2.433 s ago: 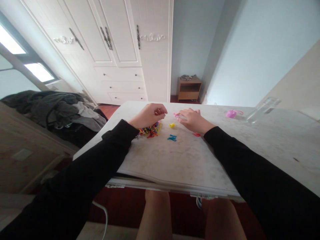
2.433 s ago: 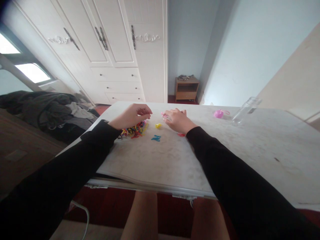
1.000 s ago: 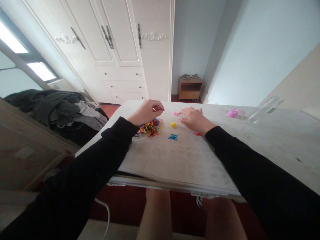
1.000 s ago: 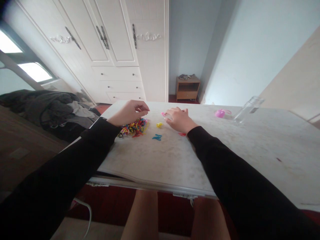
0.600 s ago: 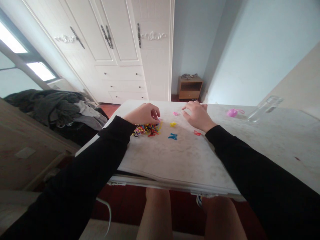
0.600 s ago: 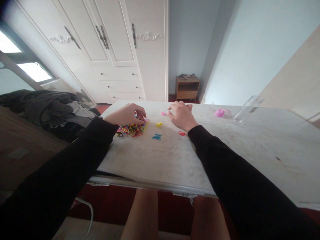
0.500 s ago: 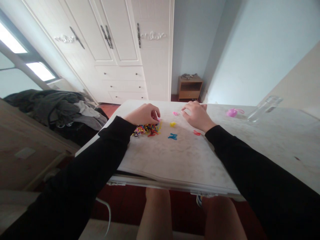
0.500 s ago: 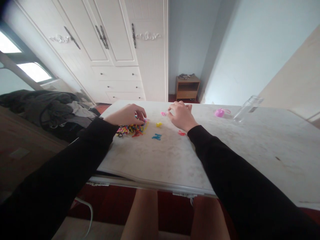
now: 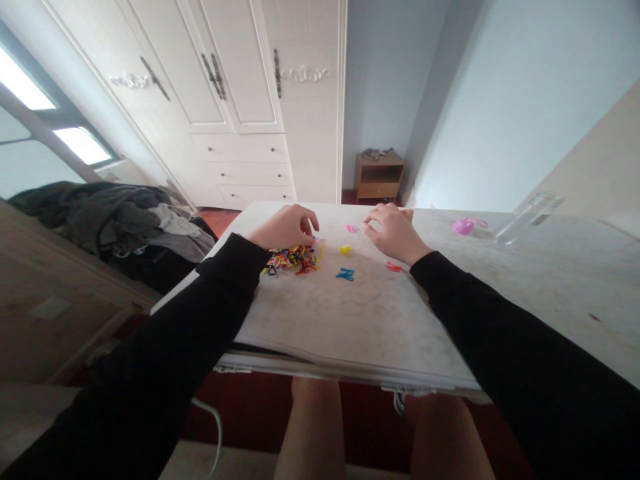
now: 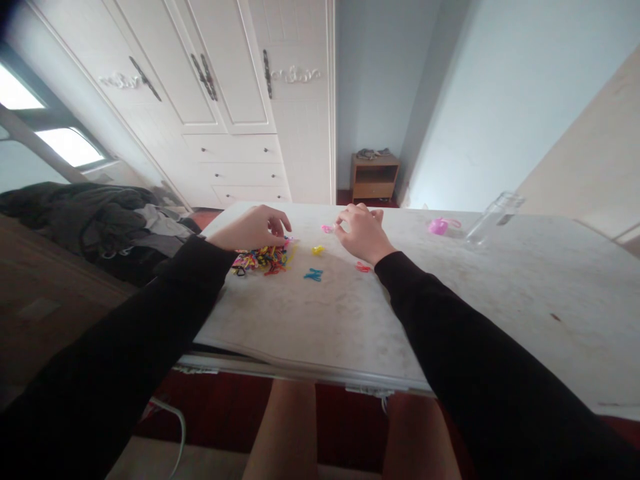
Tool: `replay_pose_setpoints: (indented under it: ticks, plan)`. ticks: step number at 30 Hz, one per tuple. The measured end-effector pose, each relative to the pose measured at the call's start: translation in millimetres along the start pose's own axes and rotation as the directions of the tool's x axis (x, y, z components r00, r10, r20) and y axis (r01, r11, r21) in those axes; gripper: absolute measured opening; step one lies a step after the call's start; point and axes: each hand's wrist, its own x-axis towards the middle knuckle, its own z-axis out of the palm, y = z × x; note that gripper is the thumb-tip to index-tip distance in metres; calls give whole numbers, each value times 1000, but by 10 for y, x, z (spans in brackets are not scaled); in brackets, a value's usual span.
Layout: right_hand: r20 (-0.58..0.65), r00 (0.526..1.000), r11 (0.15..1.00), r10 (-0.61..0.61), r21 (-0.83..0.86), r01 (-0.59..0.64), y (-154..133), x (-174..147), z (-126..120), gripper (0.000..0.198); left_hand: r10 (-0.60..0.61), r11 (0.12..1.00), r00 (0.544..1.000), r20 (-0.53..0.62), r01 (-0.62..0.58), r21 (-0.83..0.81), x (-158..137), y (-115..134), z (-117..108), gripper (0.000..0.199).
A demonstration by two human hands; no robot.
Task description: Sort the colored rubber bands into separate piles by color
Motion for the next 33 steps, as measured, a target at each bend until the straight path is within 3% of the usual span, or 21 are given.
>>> replay_pose_setpoints:
  ticks: [6,12,17,24,33]
  plan:
    - [-7,1000,1000,-6,-5,6,-11,-4,-10,28,-6,996,999,-37,3,-94,-27,81,-78,20]
    - [-21,1000,1000,-22,5,22,-50,-11,-43,26,-4,924,998,-68,-22,-381,-44,168,-49,18]
    - [-15,986,984,-168,59,169,-185,-47,-142,26,40,860,995,-89,-79,-505,-33,217,17,28]
    - [24,937,929,-348,144,341,-403,-133,-163,28,125,796,991,-45,-128,-591,-32,277,125,27]
    - [-68,891,867,-449,209,453,-396,-118,-120,11,191,738,981,-22,-158,-656,-15,241,212,34]
